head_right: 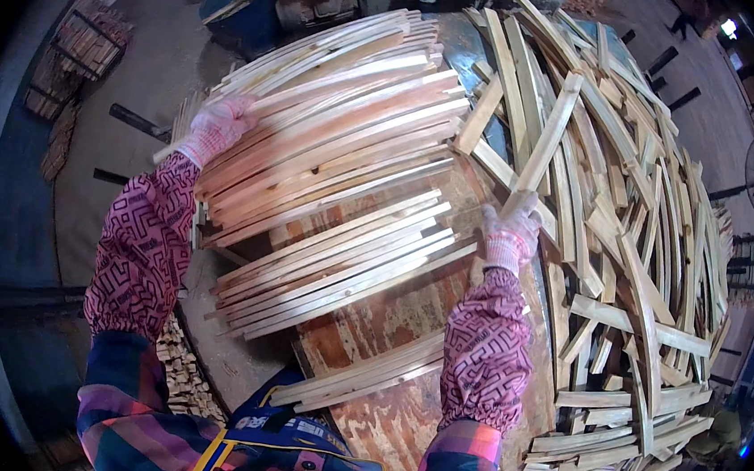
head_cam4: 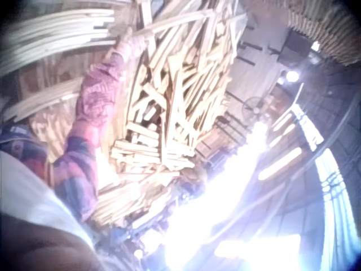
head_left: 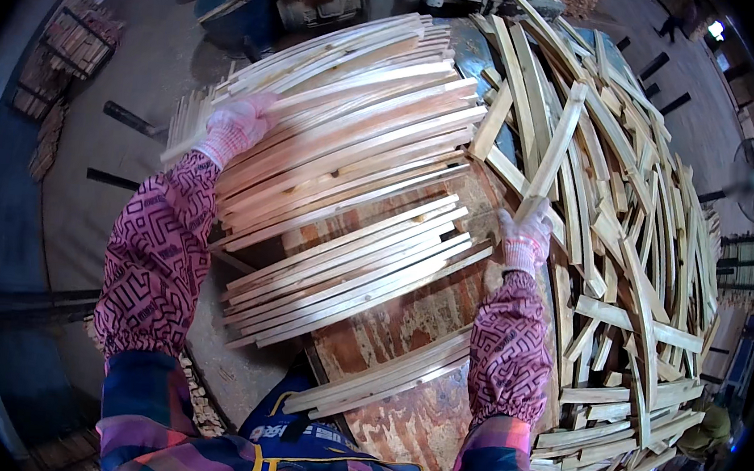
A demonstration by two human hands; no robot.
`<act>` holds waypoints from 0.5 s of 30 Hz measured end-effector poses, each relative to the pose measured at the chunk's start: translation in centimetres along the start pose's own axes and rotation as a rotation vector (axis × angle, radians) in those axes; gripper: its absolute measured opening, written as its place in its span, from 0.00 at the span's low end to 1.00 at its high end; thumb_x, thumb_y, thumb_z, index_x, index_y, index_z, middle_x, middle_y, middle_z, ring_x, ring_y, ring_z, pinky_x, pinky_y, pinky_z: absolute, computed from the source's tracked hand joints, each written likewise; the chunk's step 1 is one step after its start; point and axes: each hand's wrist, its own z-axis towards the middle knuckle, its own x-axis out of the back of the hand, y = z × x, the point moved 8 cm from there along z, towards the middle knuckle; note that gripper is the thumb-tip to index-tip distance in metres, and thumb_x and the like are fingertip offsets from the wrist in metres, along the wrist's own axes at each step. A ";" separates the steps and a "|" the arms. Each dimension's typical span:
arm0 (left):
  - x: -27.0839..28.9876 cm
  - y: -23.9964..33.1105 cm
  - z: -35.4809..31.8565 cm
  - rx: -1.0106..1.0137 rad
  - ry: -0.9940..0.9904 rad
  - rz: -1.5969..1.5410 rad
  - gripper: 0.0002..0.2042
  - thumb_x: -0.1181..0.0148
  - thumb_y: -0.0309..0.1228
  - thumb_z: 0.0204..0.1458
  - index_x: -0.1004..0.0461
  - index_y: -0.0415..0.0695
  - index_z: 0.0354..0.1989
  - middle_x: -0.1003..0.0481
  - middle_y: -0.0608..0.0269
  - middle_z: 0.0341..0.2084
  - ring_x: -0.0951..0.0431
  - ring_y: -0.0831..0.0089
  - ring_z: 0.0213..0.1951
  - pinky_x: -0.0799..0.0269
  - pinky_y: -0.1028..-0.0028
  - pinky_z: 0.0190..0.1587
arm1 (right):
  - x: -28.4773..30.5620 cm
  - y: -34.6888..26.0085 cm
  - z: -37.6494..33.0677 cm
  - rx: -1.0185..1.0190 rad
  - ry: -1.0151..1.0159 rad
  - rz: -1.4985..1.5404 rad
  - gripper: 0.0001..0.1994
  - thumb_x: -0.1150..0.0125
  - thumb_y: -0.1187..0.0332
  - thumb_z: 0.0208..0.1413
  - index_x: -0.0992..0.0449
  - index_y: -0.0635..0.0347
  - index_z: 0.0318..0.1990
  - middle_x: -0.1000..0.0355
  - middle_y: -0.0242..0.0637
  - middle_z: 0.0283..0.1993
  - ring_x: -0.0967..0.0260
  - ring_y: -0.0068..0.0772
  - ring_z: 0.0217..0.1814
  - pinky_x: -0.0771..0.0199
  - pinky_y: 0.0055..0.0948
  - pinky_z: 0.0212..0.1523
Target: The person sorts and stacks thin wooden planks on a workbench. They pick up planks from a disorganized pile, align them, and place them into a neat stack. The person occasionally moves the stack to a different location on the bench.
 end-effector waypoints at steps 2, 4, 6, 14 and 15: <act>-3.2 -1.7 -0.6 0.129 0.032 -0.119 0.19 0.41 0.39 0.54 0.26 0.51 0.55 0.23 0.54 0.49 0.23 0.59 0.49 0.29 0.65 0.51 | -0.5 -0.5 0.6 -0.098 -0.004 0.016 0.41 0.29 0.54 0.43 0.49 0.49 0.61 0.36 0.58 0.57 0.29 0.57 0.56 0.26 0.46 0.55; -5.5 -5.5 -1.9 0.175 -0.025 -0.389 0.26 0.38 0.40 0.53 0.32 0.48 0.60 0.27 0.53 0.54 0.28 0.59 0.56 0.33 0.67 0.58 | -0.6 -1.3 1.0 -0.057 -0.008 0.094 0.40 0.29 0.59 0.43 0.46 0.53 0.63 0.32 0.57 0.54 0.29 0.56 0.56 0.26 0.46 0.54; -7.6 -4.0 -0.6 0.114 -0.188 -0.498 0.35 0.36 0.40 0.53 0.42 0.46 0.68 0.34 0.50 0.62 0.33 0.59 0.62 0.35 0.68 0.61 | -1.4 1.8 3.2 0.029 0.143 0.230 0.36 0.30 0.63 0.44 0.39 0.59 0.62 0.28 0.55 0.50 0.27 0.54 0.54 0.25 0.46 0.52; -3.6 2.6 0.0 0.085 -0.308 0.005 0.50 0.27 0.39 0.41 0.52 0.47 0.72 0.38 0.47 0.64 0.38 0.52 0.65 0.44 0.64 0.68 | 0.9 8.1 -10.1 -0.042 -0.508 1.985 0.24 0.49 0.70 0.49 0.31 0.72 0.54 0.26 0.46 0.40 0.25 0.35 0.34 0.20 0.32 0.33; -4.4 3.5 0.2 0.069 -0.309 0.014 0.48 0.28 0.39 0.43 0.51 0.46 0.72 0.37 0.47 0.63 0.37 0.51 0.64 0.43 0.63 0.67 | 1.2 10.3 -12.8 0.015 -0.400 1.895 0.24 0.47 0.68 0.50 0.32 0.70 0.55 0.26 0.43 0.40 0.25 0.34 0.35 0.20 0.32 0.35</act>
